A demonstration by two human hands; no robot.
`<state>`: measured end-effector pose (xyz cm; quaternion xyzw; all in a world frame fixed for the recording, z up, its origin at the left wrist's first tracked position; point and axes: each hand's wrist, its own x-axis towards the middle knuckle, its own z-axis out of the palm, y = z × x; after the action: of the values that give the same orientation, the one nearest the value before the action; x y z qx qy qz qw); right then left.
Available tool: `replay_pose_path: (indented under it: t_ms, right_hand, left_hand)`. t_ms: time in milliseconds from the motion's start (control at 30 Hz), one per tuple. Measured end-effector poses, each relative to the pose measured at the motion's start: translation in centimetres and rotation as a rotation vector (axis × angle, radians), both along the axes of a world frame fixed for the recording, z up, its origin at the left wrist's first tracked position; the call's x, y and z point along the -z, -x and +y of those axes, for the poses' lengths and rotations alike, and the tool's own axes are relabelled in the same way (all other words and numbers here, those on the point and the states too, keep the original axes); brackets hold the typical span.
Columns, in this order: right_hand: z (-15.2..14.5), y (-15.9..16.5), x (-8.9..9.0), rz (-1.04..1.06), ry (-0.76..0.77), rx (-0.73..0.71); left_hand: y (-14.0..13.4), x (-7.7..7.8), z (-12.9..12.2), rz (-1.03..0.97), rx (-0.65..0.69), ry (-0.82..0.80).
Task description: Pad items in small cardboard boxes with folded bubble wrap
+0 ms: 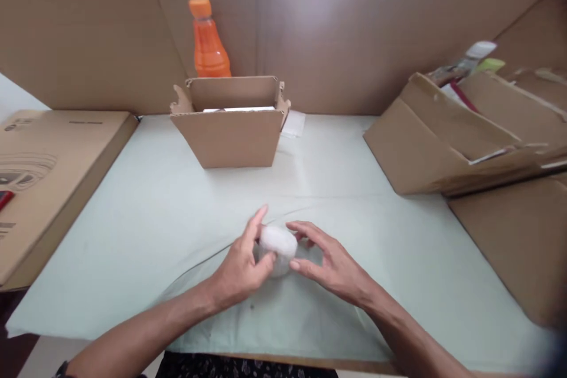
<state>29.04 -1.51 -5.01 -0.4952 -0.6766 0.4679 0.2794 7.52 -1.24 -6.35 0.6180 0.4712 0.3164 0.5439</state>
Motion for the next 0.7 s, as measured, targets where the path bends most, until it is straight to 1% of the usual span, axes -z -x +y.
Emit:
replay_pose_path:
  t_ms: [100, 133, 200, 233, 300, 367, 400, 433, 467, 500, 567, 600, 633, 667, 700]
  right_hand:
    - [1.0, 0.4, -0.8, 0.019, 0.032, -0.098]
    - [1.4, 0.7, -1.0, 0.001, 0.025, -0.126]
    - [2.2, 1.2, -1.6, -0.073, -0.046, -0.11]
    - [2.6, 1.2, -2.0, -0.118, -0.099, -0.08]
    - [3.6, 0.9, -3.4, -0.184, -0.225, -0.022]
    - [4.8, 0.2, -5.9, -0.224, -0.371, 0.052]
    - [5.6, -0.1, -7.4, -0.228, -0.451, 0.111]
    - [6.4, -0.2, -9.2, -0.218, -0.536, 0.175]
    - [7.5, -0.1, -11.0, -0.204, -0.618, 0.229]
    - [8.7, 0.3, -12.8, -0.195, -0.685, 0.26]
    - [11.6, 2.0, -15.8, -0.162, -0.84, 0.26]
    - [13.2, 3.2, -16.8, -0.154, -0.912, 0.22]
    - [15.0, 4.6, -17.5, -0.157, -0.968, 0.168]
    - [16.8, 6.0, -17.9, -0.165, -1.001, 0.111]
    - [18.7, 7.6, -17.9, -0.178, -1.003, 0.05]
  left_hand:
    - [0.8, 0.5, -0.4, 0.087, 0.151, -0.163]
    - [1.3, 0.5, -0.3, 0.105, 0.17, -0.217]
    - [2.5, -0.1, 0.9, 0.166, 0.146, -0.396]
    - [3.4, -0.8, 1.9, 0.214, 0.102, -0.527]
    - [5.6, -3.0, 5.1, 0.324, -0.05, -0.84]
    - [8.1, -5.5, 9.1, 0.415, -0.246, -1.112]
    - [9.2, -6.5, 11.1, 0.45, -0.331, -1.191]
    - [10.2, -7.4, 13.0, 0.483, -0.395, -1.233]
    - [11.0, -7.8, 14.7, 0.512, -0.438, -1.245]
    - [11.6, -8.0, 16.0, 0.531, -0.468, -1.236]
    - [11.9, -7.4, 17.4, 0.52, -0.506, -1.2]
    - [11.7, -6.8, 17.6, 0.487, -0.527, -1.188]
    - [11.4, -6.1, 17.5, 0.441, -0.555, -1.182]
    - [11.1, -5.5, 17.3, 0.392, -0.586, -1.178]
    - [10.8, -5.0, 17.0, 0.346, -0.612, -1.174]
